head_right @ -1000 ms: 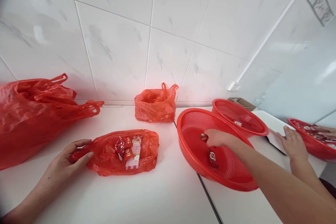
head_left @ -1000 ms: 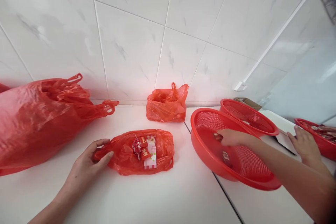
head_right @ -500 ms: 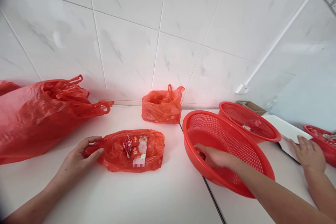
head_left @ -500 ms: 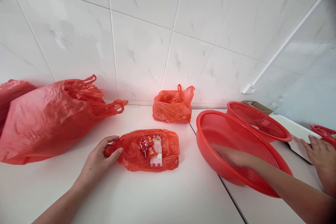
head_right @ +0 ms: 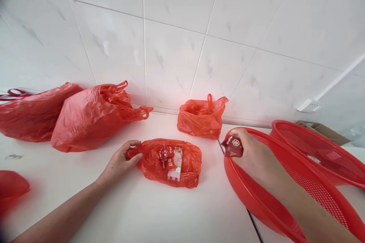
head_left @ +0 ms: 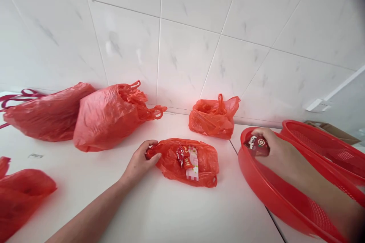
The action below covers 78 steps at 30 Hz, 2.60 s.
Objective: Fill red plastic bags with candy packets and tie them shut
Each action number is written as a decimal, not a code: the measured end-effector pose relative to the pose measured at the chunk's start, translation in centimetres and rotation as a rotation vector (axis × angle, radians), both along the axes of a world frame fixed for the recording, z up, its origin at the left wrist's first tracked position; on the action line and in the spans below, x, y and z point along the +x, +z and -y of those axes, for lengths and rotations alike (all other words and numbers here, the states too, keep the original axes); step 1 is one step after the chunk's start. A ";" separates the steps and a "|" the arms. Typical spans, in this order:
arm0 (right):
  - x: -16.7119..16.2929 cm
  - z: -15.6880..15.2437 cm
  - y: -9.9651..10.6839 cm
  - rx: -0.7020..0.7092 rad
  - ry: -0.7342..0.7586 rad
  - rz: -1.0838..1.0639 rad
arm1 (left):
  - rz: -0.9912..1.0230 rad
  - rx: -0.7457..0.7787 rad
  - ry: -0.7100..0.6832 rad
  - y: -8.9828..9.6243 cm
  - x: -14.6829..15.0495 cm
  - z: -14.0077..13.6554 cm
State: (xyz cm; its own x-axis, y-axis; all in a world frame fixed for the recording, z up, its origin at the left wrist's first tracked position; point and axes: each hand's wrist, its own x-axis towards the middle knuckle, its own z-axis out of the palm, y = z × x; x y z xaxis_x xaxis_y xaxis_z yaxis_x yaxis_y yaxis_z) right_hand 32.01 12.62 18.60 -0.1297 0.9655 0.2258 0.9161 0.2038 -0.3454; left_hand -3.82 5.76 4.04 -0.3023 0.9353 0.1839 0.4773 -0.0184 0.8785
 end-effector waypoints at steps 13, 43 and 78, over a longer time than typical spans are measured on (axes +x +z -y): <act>-10.5 -0.2 -5.9 -0.162 0.328 -0.179 | 0.013 0.020 -0.040 -0.1 0.0 0.0; -3.6 1.2 -16.3 -0.193 -0.140 -0.622 | 0.129 0.045 -0.016 0.0 0.0 0.1; -8.3 -2.3 0.9 0.335 0.233 -1.320 | 0.713 0.341 -0.112 11.8 -0.6 -0.9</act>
